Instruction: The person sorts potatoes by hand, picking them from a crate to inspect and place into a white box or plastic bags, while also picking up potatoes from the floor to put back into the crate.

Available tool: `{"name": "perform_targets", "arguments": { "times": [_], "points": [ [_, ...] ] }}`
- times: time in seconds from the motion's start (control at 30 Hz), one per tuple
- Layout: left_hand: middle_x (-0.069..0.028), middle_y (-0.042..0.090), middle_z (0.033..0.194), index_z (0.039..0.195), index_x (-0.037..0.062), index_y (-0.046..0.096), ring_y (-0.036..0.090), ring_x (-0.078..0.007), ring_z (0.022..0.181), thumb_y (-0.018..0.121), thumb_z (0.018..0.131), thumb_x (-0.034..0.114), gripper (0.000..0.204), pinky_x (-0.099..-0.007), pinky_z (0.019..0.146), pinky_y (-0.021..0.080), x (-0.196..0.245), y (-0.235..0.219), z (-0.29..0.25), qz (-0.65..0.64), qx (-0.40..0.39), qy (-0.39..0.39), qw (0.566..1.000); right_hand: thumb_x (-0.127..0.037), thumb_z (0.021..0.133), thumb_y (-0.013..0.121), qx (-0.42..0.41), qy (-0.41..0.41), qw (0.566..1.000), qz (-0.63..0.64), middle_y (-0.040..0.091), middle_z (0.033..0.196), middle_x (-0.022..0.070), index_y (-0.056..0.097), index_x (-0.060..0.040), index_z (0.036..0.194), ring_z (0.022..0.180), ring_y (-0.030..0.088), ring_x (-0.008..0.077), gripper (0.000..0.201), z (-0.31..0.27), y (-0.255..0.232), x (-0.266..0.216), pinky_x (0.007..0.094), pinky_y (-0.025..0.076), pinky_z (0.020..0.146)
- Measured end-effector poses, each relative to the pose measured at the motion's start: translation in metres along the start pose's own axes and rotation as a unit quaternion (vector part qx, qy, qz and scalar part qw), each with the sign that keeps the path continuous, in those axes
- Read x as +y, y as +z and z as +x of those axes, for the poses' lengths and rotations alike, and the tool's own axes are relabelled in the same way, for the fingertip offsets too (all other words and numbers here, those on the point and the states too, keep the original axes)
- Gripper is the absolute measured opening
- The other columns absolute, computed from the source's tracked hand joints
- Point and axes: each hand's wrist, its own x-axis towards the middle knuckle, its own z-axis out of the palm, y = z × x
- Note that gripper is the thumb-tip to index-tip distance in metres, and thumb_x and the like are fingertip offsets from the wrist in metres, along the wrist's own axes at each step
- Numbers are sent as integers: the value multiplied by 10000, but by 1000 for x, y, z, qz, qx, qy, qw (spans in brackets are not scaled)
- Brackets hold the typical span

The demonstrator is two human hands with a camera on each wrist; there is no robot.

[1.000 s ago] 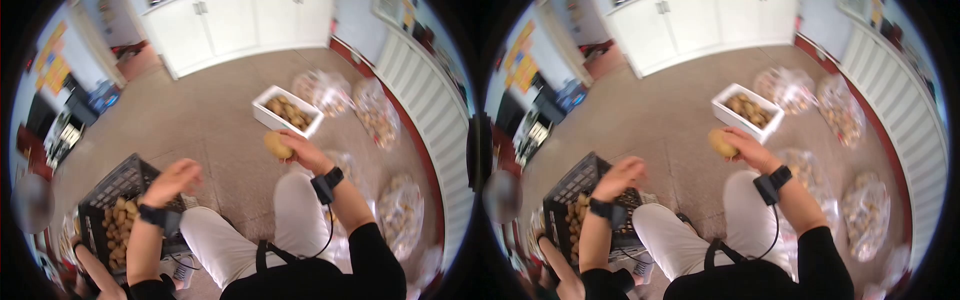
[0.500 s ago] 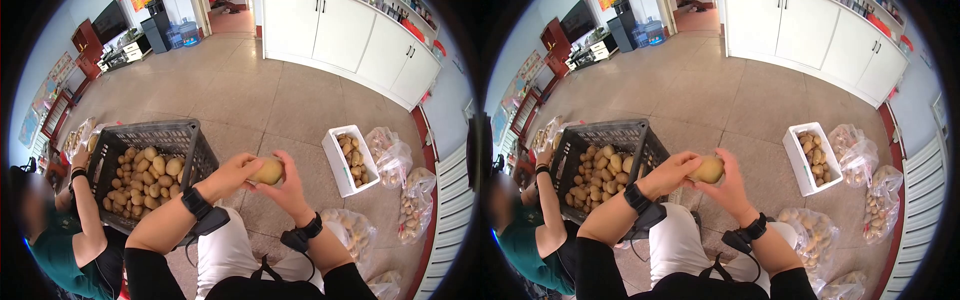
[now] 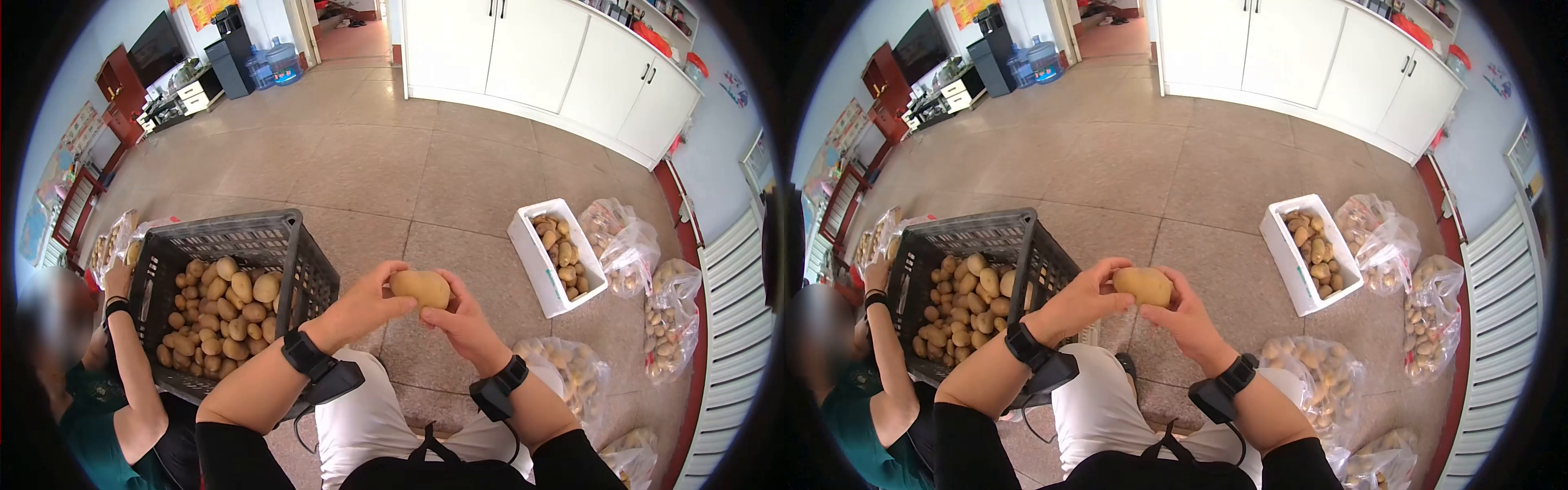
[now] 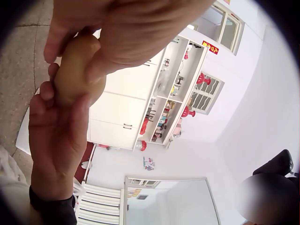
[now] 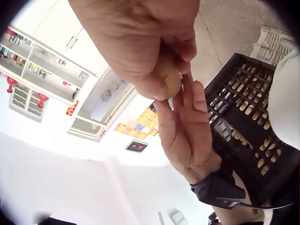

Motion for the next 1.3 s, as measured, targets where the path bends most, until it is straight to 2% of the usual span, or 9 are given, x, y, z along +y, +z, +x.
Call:
{"name": "perform_targets", "arguments": {
  "times": [0.23, 0.33, 0.4, 0.53, 0.7, 0.87, 1.0, 1.1, 1.3],
  "points": [
    [-156, 470, 1165, 1335, 11, 208, 505, -214, 1031, 624, 817, 189, 688, -334, 754, 508, 17, 5, -6, -51, -14, -97, 994, 22, 711, 668, 33, -135, 972, -191, 445, 1186, 87, 355, -63, 1265, 1087, 474, 179, 641, -5, 9, 2, 301, 434, 875],
    [-156, 444, 1190, 1327, 16, 212, 511, -226, 1029, 621, 821, 203, 678, -355, 744, 513, 21, 8, -5, -79, -29, -135, 987, 7, 693, 678, 49, -210, 922, -321, 446, 1198, 109, 353, -69, 1270, 1082, 486, 212, 667, -7, 10, 3, 309, 439, 868],
    [-148, 432, 1190, 1306, 22, 235, 515, -239, 1031, 624, 819, 209, 651, -381, 739, 516, 11, 5, -2, -191, -9, -113, 975, -11, 660, 698, 32, -347, 788, -507, 442, 1212, 136, 358, -51, 1265, 1070, 497, 250, 695, -8, 14, -4, 309, 451, 848],
    [-139, 429, 1180, 1276, 28, 277, 511, -236, 1045, 617, 825, 213, 594, -401, 736, 518, 4, 1, 0, -239, 73, -43, 967, -15, 634, 703, 33, -344, 826, -445, 443, 1212, 152, 364, -27, 1257, 1048, 506, 267, 709, -8, 22, 2, 306, 462, 812],
    [-140, 491, 1128, 1215, 26, 350, 562, -236, 986, 614, 830, 250, 517, -374, 667, 555, 49, -25, -19, -276, 66, 65, 957, -1, 632, 697, 68, -324, 819, -469, 476, 1178, 142, 376, -18, 1254, 917, 564, 210, 700, -3, 10, 8, 295, 466, 715],
    [-161, 544, 1032, 1148, 2, 384, 614, -240, 871, 618, 821, 287, 493, -285, 556, 576, 88, -97, -70, -173, 158, 127, 964, 9, 659, 681, 71, -306, 822, -476, 512, 1137, 124, 423, -30, 1221, 819, 587, 174, 621, -9, 10, 4, 275, 462, 674],
    [-95, 553, 996, 1141, 58, 431, 596, -225, 850, 566, 848, 291, 398, -342, 551, 546, 42, -161, -95, -128, 226, 29, 965, 17, 686, 663, 82, -319, 812, -482, 522, 1149, 126, 449, -33, 1193, 755, 595, 156, 553, -14, 10, 0, 256, 460, 631],
    [-50, 531, 984, 1085, 126, 487, 548, -200, 885, 605, 795, 302, 359, -362, 546, 524, -21, -186, -99, 13, 290, -204, 935, 24, 689, 652, 76, -319, 815, -478, 514, 1178, 132, 456, -31, 1180, 721, 595, 149, 532, -13, 5, 5, 244, 457, 602],
    [-68, 574, 933, 1100, 56, 517, 552, -180, 884, 671, 733, 319, 476, -263, 680, 463, -62, -164, -96, 260, 98, -352, 894, 24, 695, 633, 41, -327, 788, -520, 508, 1183, 144, 475, -29, 1143, 704, 592, 145, 478, -8, 4, 12, 242, 455, 593]
  ]
}}
